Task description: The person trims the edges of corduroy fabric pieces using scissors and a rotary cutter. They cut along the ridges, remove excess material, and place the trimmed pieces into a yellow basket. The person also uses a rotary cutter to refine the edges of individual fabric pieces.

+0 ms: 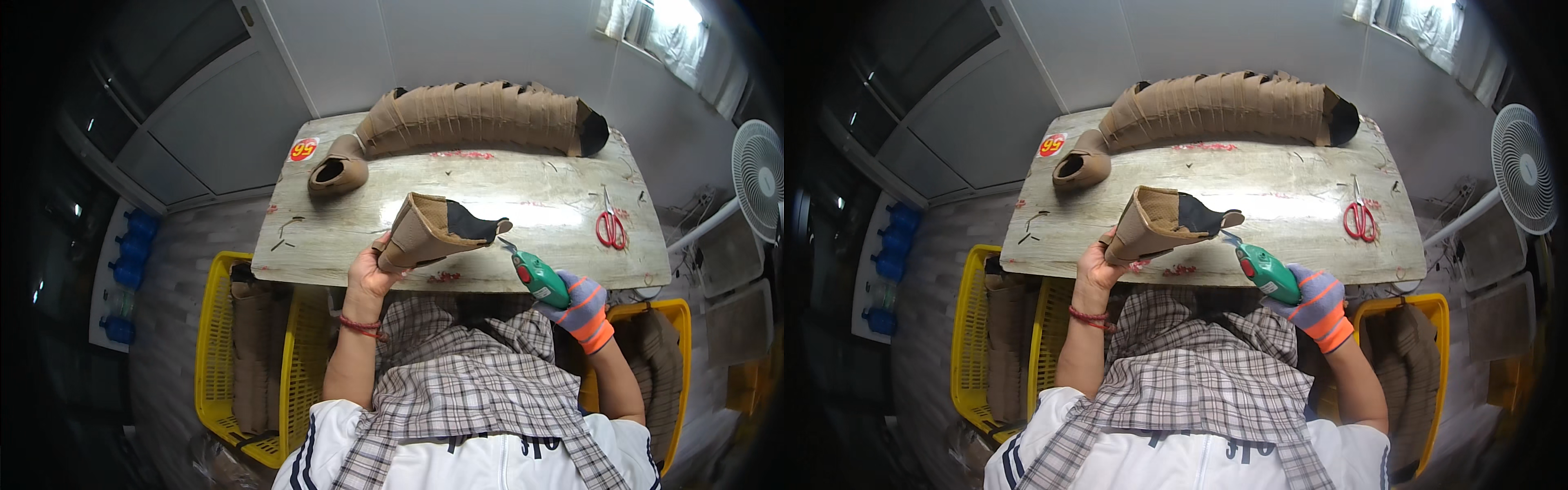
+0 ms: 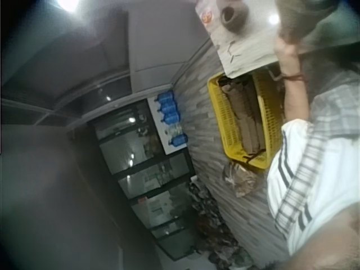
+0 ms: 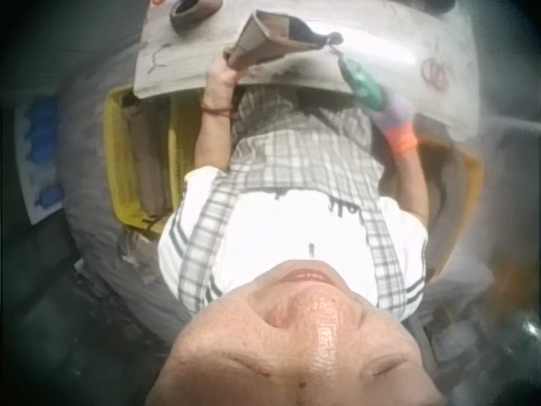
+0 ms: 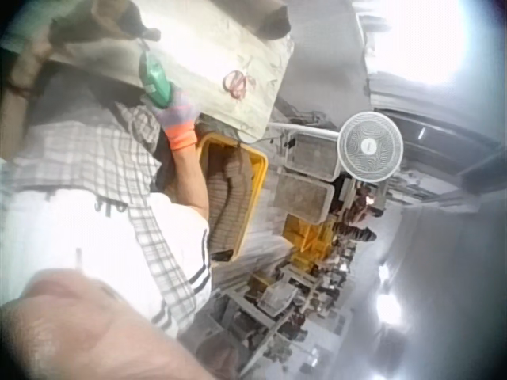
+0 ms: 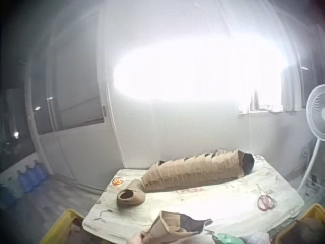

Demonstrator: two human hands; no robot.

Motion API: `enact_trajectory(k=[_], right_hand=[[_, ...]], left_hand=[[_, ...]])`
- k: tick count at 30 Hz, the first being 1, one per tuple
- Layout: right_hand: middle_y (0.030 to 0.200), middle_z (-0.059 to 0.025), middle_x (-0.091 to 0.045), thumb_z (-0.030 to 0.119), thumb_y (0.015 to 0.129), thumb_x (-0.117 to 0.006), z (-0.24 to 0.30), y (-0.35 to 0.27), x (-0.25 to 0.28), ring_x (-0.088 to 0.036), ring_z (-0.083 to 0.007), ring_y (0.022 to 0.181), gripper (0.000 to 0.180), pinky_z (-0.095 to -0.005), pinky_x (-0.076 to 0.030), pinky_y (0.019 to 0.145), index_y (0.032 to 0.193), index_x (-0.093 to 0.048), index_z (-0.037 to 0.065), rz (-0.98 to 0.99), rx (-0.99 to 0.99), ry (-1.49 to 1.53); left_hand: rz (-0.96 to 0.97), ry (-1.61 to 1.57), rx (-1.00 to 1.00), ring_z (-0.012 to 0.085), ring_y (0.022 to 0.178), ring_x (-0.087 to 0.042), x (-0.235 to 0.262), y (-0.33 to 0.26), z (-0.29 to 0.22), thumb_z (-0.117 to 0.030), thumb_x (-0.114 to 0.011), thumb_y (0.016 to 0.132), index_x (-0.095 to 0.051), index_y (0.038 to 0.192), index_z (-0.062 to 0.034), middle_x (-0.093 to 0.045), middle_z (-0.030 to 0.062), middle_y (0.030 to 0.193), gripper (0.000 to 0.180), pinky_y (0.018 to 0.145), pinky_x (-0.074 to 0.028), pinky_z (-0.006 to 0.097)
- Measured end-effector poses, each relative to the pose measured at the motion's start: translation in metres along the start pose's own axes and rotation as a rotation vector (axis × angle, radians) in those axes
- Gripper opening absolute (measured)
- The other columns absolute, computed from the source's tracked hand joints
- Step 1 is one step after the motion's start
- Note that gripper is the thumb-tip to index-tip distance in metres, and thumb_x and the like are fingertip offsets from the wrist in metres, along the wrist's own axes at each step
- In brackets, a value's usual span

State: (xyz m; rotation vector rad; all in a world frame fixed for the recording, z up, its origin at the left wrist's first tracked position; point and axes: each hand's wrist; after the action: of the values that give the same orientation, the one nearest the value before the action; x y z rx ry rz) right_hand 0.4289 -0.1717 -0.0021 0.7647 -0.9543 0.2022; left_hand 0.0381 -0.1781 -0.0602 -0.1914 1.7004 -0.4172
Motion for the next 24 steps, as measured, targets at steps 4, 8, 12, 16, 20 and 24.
enact_trajectory(k=[4,8,12,16,20,24], right_hand=[[0.077,-0.0115,-0.067,0.040,0.061,-0.086,0.002,-0.001,0.003,-0.064,-0.0319,0.064,0.053,-0.0376,-0.052,0.057,0.101,-0.066,0.012,0.039,0.016,0.018],[0.076,-0.0118,-0.067,0.041,0.062,-0.084,0.009,0.003,0.006,-0.064,-0.0322,0.063,0.053,-0.0369,-0.053,0.057,0.103,-0.066,0.012,0.080,0.031,0.030],[0.074,-0.0120,-0.066,0.043,0.062,-0.083,0.007,0.000,0.004,-0.063,-0.0329,0.062,0.053,-0.0377,-0.052,0.056,0.102,-0.065,0.012,0.113,0.026,0.039],[0.073,-0.0120,-0.066,0.043,0.062,-0.084,0.006,-0.004,0.002,-0.062,-0.0336,0.061,0.053,-0.0386,-0.051,0.054,0.100,-0.065,0.012,0.114,0.045,0.014],[0.073,-0.0121,-0.066,0.043,0.062,-0.084,0.011,-0.004,0.002,-0.062,-0.0339,0.061,0.052,-0.0386,-0.051,0.054,0.098,-0.066,0.011,0.107,0.047,0.004],[0.073,-0.0125,-0.066,0.043,0.061,-0.084,0.019,0.000,0.006,-0.063,-0.0336,0.062,0.050,-0.0382,-0.051,0.055,0.096,-0.066,0.011,0.086,0.039,0.069]], left_hand=[[-0.064,-0.130,0.030,0.0360,0.107,-0.061,0.006,0.001,-0.001,-0.013,-0.044,0.099,-0.050,0.120,0.0072,-0.060,0.0235,0.117,0.029,0.090,-0.053,0.053],[-0.064,-0.175,0.043,0.0363,0.107,-0.060,-0.010,-0.012,0.008,-0.009,-0.045,0.098,-0.050,0.117,0.0079,-0.058,0.0247,0.117,0.026,0.090,-0.053,0.053],[-0.052,-0.156,0.044,0.0375,0.109,-0.059,-0.002,-0.009,0.004,-0.010,-0.044,0.098,-0.049,0.117,0.0080,-0.058,0.0250,0.118,0.026,0.092,-0.052,0.054],[-0.058,-0.117,0.041,0.0373,0.109,-0.059,-0.002,-0.007,0.008,-0.009,-0.044,0.098,-0.049,0.118,0.0084,-0.058,0.0254,0.118,0.027,0.092,-0.052,0.053],[-0.072,-0.022,0.000,0.0361,0.108,-0.059,-0.004,-0.004,0.014,-0.008,-0.045,0.098,-0.049,0.118,0.0088,-0.058,0.0252,0.117,0.026,0.093,-0.052,0.051],[-0.116,-0.078,0.044,0.0331,0.101,-0.064,0.000,0.007,0.015,-0.012,-0.050,0.097,-0.053,0.114,0.0056,-0.063,0.0214,0.111,0.025,0.087,-0.054,0.051]])
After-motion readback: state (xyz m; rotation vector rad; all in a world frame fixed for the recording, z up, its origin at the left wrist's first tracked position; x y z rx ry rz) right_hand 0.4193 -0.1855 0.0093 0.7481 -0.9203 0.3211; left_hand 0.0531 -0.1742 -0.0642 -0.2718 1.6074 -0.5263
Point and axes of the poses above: each hand's wrist, its own y-axis towards the middle knuckle, its own x-axis out of the back of the hand, z = x × y
